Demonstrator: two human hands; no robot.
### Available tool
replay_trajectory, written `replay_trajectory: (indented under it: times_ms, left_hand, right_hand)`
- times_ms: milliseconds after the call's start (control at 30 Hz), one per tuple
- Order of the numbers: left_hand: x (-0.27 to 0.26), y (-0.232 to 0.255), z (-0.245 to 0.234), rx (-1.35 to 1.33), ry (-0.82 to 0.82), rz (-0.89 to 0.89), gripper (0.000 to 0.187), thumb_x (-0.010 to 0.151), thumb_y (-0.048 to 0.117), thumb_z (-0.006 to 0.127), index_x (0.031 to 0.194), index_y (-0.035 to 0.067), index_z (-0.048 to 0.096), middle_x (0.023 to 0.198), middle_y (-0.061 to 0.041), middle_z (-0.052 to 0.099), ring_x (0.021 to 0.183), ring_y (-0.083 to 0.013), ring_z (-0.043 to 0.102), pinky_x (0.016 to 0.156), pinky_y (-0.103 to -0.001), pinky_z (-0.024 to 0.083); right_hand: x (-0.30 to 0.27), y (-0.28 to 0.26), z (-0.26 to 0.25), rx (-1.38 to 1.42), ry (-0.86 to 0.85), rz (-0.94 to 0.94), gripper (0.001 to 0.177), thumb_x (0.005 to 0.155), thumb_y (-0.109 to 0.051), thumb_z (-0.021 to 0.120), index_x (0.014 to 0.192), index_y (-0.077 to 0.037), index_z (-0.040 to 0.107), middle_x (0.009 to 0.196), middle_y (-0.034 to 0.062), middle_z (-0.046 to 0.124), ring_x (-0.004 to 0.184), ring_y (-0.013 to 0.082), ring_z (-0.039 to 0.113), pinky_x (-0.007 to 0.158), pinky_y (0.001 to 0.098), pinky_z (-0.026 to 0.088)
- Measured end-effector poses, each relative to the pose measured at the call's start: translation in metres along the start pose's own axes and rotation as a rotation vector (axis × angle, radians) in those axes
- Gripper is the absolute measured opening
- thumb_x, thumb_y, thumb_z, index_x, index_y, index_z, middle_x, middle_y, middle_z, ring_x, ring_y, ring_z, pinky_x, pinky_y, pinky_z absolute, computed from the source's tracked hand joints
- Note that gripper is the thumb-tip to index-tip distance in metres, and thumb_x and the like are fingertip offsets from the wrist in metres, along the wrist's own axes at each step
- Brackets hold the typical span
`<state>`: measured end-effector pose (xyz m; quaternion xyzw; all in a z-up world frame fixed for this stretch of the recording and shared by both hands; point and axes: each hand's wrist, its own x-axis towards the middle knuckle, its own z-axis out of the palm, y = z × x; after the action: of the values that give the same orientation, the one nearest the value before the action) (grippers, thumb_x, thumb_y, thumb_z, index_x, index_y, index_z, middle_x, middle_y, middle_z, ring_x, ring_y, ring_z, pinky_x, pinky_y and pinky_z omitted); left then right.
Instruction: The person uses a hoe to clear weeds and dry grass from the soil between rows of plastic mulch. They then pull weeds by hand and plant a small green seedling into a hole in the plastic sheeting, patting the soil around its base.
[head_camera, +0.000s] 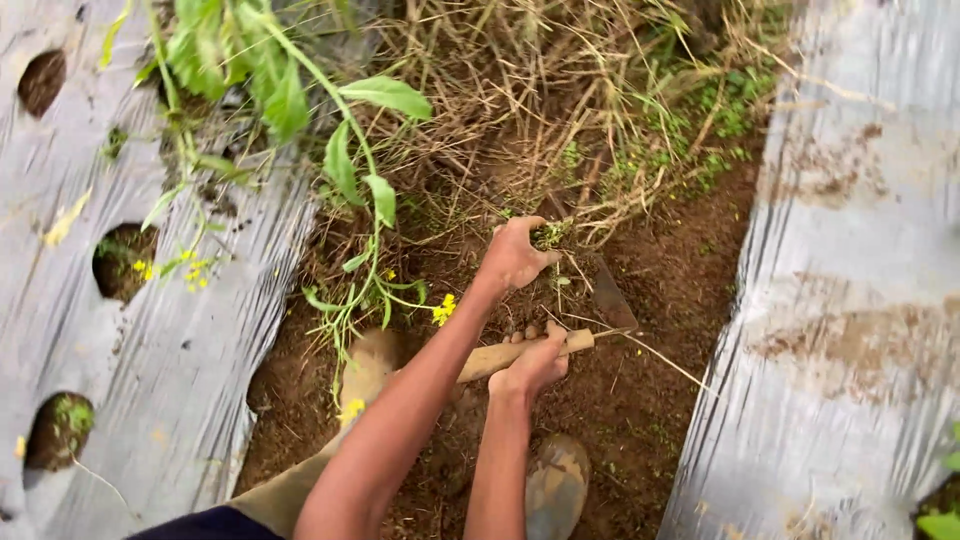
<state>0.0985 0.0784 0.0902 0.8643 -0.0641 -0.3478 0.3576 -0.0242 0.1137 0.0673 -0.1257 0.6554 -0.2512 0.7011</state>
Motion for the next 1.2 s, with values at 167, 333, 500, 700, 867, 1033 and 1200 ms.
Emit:
replay_trajectory:
  times_ms: [167, 333, 500, 700, 867, 1033, 1200]
  left_hand:
    - [-0.001, -0.021, -0.021, -0.022, 0.045, 0.052, 0.067, 0.083, 0.015, 0.083, 0.143, 0.003, 0.055, 0.142, -0.028, 0.053, 0.132, -0.0456, 0.051, 0.105, -0.055, 0.052]
    - [-0.019, -0.058, -0.074, -0.066, 0.225, 0.051, 0.061, 0.086, 0.019, 0.078, 0.140, 0.000, 0.057, 0.138, -0.025, 0.059, 0.136, -0.0461, 0.049, 0.106, -0.057, 0.050]
    - [-0.007, -0.150, -0.143, -0.085, 0.462, 0.027, 0.047, 0.095, 0.009, 0.061, 0.139, -0.006, 0.051, 0.117, -0.033, 0.062, 0.108, -0.0415, 0.063, 0.090, -0.051, 0.055]
    - [-0.036, -0.214, -0.228, 0.091, 0.870, 0.112, 0.024, 0.098, -0.004, 0.052, 0.118, -0.013, 0.063, 0.099, -0.028, 0.066, 0.092, -0.0350, 0.067, 0.082, -0.043, 0.060]
    - [-0.029, -0.246, -0.255, 0.597, 1.110, 0.075, 0.019, 0.097, 0.006, 0.065, 0.116, 0.002, 0.066, 0.106, -0.017, 0.067, 0.099, -0.0250, 0.061, 0.091, -0.038, 0.047]
    - [0.007, -0.260, -0.198, 0.569, 0.692, -0.113, 0.043, 0.102, 0.017, 0.057, 0.145, 0.011, 0.051, 0.132, -0.017, 0.059, 0.124, -0.0291, 0.057, 0.104, -0.042, 0.050]
    - [-0.031, -0.217, -0.148, 0.450, 0.332, -0.237, 0.063, 0.107, 0.028, 0.038, 0.163, 0.008, 0.015, 0.169, -0.020, 0.009, 0.153, -0.0400, 0.021, 0.122, -0.055, 0.026]
  right_hand:
    - [-0.001, 0.026, -0.011, 0.015, 0.061, -0.019, 0.023, 0.078, -0.026, 0.069, 0.093, -0.015, 0.056, 0.063, -0.0001, 0.053, 0.046, 0.0139, 0.054, 0.044, 0.0325, 0.050]
    - [0.023, 0.080, -0.023, -0.072, 0.070, -0.069, 0.019, 0.078, -0.024, 0.066, 0.088, -0.015, 0.054, 0.060, -0.0025, 0.051, 0.042, 0.0110, 0.052, 0.042, 0.0295, 0.049]
    - [0.048, 0.120, -0.018, -0.075, 0.073, -0.169, 0.019, 0.081, -0.022, 0.066, 0.096, -0.015, 0.057, 0.060, -0.0019, 0.052, 0.043, 0.0133, 0.055, 0.039, 0.0312, 0.050]
    - [-0.002, 0.150, -0.006, -0.263, -0.023, -0.188, 0.024, 0.093, -0.027, 0.062, 0.112, -0.019, 0.050, 0.072, -0.0089, 0.053, 0.056, 0.0060, 0.056, 0.050, 0.0232, 0.054]
    - [0.023, 0.168, -0.009, -0.236, -0.017, -0.157, 0.028, 0.085, -0.024, 0.068, 0.106, -0.019, 0.051, 0.066, -0.0055, 0.054, 0.049, 0.0108, 0.056, 0.043, 0.0275, 0.054]
    - [0.042, 0.168, -0.004, -0.199, -0.021, -0.166, 0.026, 0.084, -0.022, 0.069, 0.103, -0.017, 0.052, 0.063, -0.0057, 0.054, 0.047, 0.0117, 0.056, 0.042, 0.0285, 0.052]
    - [0.034, 0.158, 0.004, -0.182, -0.013, -0.159, 0.024, 0.084, -0.023, 0.069, 0.103, -0.019, 0.056, 0.064, -0.0032, 0.055, 0.046, 0.0120, 0.057, 0.039, 0.0282, 0.052]
